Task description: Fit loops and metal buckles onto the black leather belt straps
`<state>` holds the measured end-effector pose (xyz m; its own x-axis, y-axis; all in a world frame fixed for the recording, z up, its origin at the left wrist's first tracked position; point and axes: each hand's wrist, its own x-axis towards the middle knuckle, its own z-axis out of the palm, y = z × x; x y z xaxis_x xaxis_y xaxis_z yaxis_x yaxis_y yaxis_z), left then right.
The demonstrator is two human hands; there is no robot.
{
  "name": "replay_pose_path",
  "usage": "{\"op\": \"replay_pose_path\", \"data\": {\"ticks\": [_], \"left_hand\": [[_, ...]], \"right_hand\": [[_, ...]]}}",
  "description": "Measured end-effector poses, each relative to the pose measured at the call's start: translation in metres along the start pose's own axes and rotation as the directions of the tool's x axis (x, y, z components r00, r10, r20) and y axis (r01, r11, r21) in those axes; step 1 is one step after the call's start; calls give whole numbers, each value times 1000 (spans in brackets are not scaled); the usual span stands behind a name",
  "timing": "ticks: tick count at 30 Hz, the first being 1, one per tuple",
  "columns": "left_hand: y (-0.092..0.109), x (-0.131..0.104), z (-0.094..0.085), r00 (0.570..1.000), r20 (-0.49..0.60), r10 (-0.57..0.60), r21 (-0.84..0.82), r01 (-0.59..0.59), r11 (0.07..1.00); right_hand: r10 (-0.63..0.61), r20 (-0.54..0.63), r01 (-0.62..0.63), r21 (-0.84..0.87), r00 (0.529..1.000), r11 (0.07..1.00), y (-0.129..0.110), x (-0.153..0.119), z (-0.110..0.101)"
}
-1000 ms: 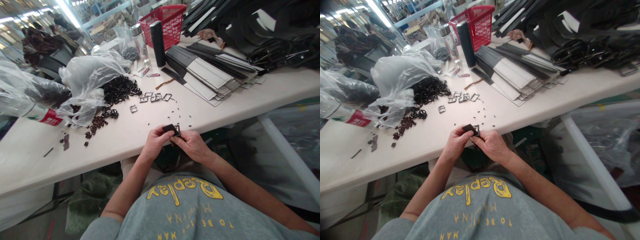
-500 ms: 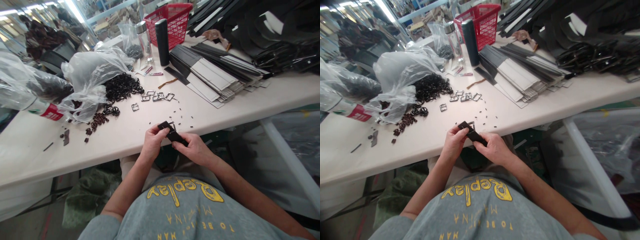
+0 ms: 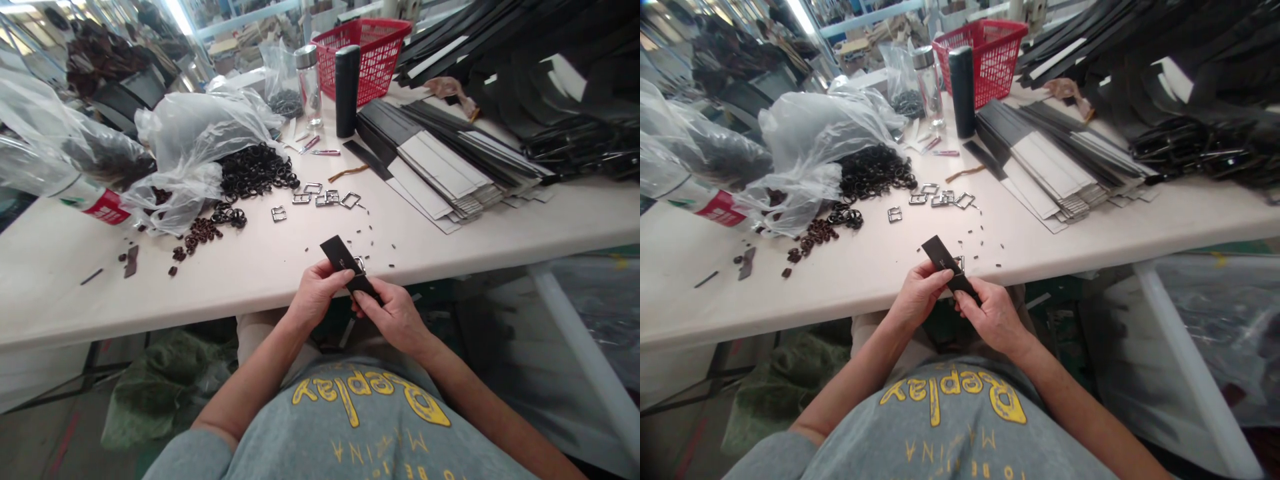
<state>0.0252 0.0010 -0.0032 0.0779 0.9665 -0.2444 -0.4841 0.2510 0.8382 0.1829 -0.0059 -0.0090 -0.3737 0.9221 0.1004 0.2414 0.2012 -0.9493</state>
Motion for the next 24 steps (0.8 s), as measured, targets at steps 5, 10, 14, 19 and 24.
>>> {"op": "replay_pose_path", "data": {"ticks": [5, 10, 14, 19, 24], "left_hand": [[-2, -1, 2, 997, 57, -49, -29, 51, 998], [-4, -2, 2, 999, 13, -46, -40, 47, 998], [-6, -1, 1, 999, -40, -5, -30, 4, 1000], [-3, 0, 3, 991, -100, 86, 31, -84, 996], [-6, -1, 7, 983, -94, 158, 165, -141, 976]], "right_hand": [[1, -14, -1, 17, 1000, 1000, 2, -1, 1], [-20, -16, 20, -9, 1000, 1000, 2, -2, 0], [-8, 3, 8, -26, 1000, 1000, 2, -4, -1], [-10, 12, 11, -66, 1000, 998, -2, -6, 1], [-28, -84, 17, -127, 996, 992, 4, -8, 7]]}}
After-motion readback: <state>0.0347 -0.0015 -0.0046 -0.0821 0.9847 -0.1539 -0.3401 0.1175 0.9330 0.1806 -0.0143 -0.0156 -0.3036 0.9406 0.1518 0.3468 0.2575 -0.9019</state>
